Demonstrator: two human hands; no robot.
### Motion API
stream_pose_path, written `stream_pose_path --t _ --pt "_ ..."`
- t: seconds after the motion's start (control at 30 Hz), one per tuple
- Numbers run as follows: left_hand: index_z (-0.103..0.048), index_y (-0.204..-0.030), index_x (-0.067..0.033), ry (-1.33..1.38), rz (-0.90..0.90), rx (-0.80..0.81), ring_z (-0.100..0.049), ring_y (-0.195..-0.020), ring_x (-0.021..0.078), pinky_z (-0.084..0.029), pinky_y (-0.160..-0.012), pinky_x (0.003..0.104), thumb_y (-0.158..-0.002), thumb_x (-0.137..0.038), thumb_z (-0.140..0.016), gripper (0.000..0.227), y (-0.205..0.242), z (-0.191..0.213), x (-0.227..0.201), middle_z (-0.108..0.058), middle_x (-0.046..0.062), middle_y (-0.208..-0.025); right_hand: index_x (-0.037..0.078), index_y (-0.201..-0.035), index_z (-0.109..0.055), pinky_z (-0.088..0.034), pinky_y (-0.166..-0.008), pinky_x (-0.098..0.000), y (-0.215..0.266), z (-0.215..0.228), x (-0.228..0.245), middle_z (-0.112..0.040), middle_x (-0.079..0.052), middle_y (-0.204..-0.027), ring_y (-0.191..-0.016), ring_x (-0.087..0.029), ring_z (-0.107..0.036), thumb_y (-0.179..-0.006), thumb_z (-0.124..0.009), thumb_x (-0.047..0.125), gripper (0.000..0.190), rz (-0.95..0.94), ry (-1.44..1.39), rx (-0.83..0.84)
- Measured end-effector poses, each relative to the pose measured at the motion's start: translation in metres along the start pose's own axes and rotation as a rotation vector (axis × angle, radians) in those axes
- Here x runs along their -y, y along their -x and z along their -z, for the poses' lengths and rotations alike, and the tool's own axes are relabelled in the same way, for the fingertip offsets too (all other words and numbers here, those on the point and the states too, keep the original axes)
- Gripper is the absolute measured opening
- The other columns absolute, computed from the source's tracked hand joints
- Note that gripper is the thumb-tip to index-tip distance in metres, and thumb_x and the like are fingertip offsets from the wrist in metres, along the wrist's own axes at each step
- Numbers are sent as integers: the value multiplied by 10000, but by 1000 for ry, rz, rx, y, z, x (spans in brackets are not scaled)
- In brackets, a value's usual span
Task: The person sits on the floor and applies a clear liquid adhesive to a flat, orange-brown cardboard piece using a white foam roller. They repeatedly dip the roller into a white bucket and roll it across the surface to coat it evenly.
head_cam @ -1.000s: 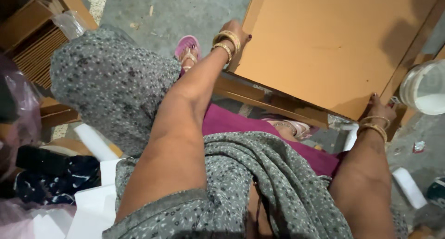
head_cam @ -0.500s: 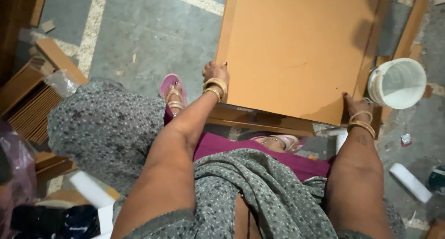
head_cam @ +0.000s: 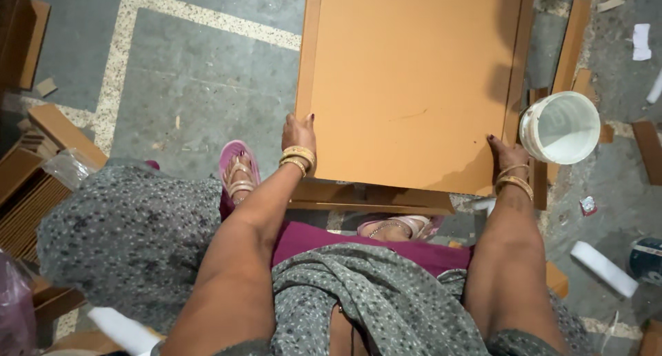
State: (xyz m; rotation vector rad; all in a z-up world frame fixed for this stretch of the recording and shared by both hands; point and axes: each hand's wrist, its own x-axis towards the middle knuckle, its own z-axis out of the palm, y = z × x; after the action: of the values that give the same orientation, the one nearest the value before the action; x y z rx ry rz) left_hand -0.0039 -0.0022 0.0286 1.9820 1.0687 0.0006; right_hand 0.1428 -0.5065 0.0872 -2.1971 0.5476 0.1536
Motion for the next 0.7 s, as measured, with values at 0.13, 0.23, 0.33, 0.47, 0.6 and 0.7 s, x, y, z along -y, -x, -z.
stream_pose_path --t 0.13,0.23,0.33,0.47,0.6,0.7 --pt "-549 -1191 6 -77 24 12 -640 -1049 474 -523 -886 549 -970 -475 -635 536 -2 1 0 -657 275 -1140 -121 -1260 -627 -497 -926 -405 -4 -1 -8 -692 -214 -1194 -1039 -300 -651 -804 -920 449 787 66 152 -38" --pt "-542 -1220 15 -74 7 20 -638 -1052 477 -523 -886 548 -979 -474 -634 553 -2 2 1 -656 285 -1139 -84 -1252 -644 -550 -916 -372 -6 -2 -18 -712 -173 -1208 -1039 -267 -683 -758 -911 430 761 -47 48 -50" --pt "-529 -1257 17 -55 -8 4 -642 -1038 475 -524 -876 545 -965 -459 -635 569 -2 2 2 -653 290 -1136 -86 -1283 -616 -485 -944 -396 -14 -2 -23 -663 -215 -1227 -1057 -285 -661 -767 -938 464 820 -110 255 -144" --pt "-510 -1293 31 -59 -48 -33 -643 -1040 480 -527 -874 539 -973 -446 -636 588 -1 -1 4 -650 307 -1140 -57 -1332 -579 -577 -935 -318 -7 -10 -16 -696 -108 -1247 -1039 -216 -671 -725 -936 262 773 75 -247 -22" --pt "-512 -1287 28 -44 -32 -35 -642 -1033 485 -526 -861 544 -975 -434 -632 570 0 1 4 -660 302 -1137 -63 -1379 -585 -563 -952 -308 25 -11 6 -687 -114 -1303 -1090 -211 -679 -728 -943 237 801 32 -201 -128" --pt "-564 -1208 8 88 -97 -33 -659 -1036 472 -539 -888 532 -981 -427 -642 497 1 2 10 -693 288 -1110 -101 -1404 -524 -522 -990 -334 39 -9 19 -630 -153 -1366 -1137 -241 -642 -767 -976 223 845 58 -150 -147"
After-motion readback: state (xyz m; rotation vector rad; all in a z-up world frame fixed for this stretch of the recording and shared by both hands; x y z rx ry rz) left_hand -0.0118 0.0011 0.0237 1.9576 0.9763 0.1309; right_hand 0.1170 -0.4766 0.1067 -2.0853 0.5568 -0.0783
